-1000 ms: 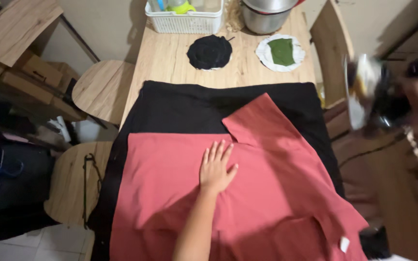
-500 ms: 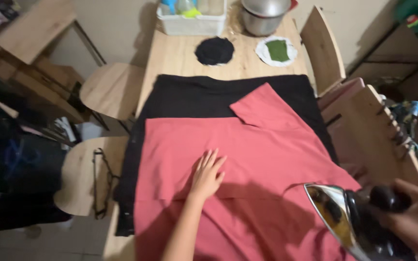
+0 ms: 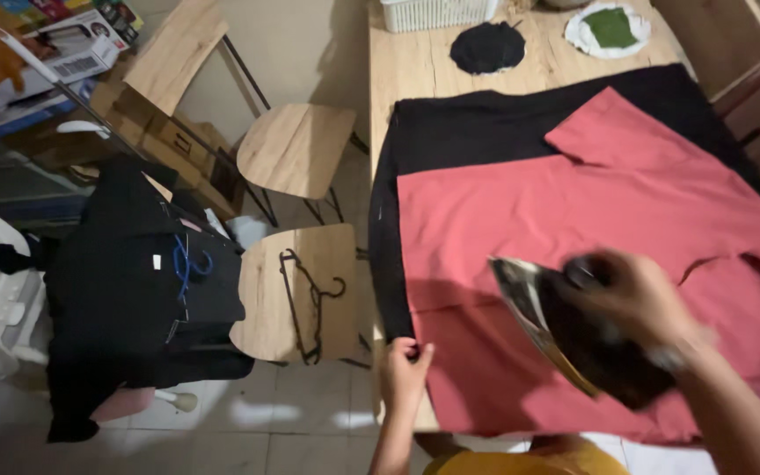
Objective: The person irons a pink t-shirt laid out on a black cloth on a wooden table. They use a handheld iron to smooth the fabric, focusing on the sleeves and body of the shirt. The person periodically adjusts the shirt's position and smooths it with their hands before continuing to iron.
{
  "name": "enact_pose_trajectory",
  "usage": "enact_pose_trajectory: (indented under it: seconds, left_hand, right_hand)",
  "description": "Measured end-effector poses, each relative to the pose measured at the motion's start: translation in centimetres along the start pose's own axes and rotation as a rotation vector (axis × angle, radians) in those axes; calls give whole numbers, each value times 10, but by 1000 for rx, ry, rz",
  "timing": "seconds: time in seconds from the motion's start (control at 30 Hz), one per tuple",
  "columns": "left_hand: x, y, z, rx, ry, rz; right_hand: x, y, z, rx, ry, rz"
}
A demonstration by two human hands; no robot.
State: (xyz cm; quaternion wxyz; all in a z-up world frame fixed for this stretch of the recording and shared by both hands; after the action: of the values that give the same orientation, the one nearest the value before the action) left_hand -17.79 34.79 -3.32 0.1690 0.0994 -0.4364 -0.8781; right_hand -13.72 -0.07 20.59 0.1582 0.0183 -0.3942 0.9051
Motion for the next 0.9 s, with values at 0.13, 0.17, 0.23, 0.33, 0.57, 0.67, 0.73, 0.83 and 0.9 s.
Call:
enact_pose_trajectory:
  seconds: [0.13,0.17,0.23,0.33,0.57,0.67,0.73,0.83,0.9]
  left_hand:
    - [-2,-1,-3,-74,-170,121]
    - [-4,-4,-5,-87,-204,150]
    - [-4,-18,-14,49,-235,235]
    - [-8,-44,-30,369,-197,336]
    - [-7,-66,-23,403,-63,102]
    - [0,-88,-38,469,-213,296]
    - [2,-93,-43,526,-306,371]
    - [-4,-81,-31,571,-317,321]
    - [-12,-74,-11,506,-231,327]
  right_hand:
    - [-45,-34,-63,109,41,134]
    - [-58,-45,-77,106,77,231]
    - [-83,-45,-107,189,81,225]
    - [-107,-41,-138,146,123,243]
    - [-119,-16,-170,181,110,256]
    - [-106,-14,-160,164,29,280]
    - [-91,-18,-154,174,4,314]
    - [-63,-24,-150,243,20,378]
    - [-56,-22,-158,376,3,328]
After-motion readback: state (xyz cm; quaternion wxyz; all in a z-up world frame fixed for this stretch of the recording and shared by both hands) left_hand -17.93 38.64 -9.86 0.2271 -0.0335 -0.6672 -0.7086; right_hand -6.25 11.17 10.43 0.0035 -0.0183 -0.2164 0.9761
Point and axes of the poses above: each hand's wrist, its own x-axis away from the middle knuckle, its own z-axis out of the back of the hand, y = z × x, the point moved 9 cm from there along -x, towards the middle knuckle, and after that the axes turned 8 degrees about y, right-handed, at the moved point
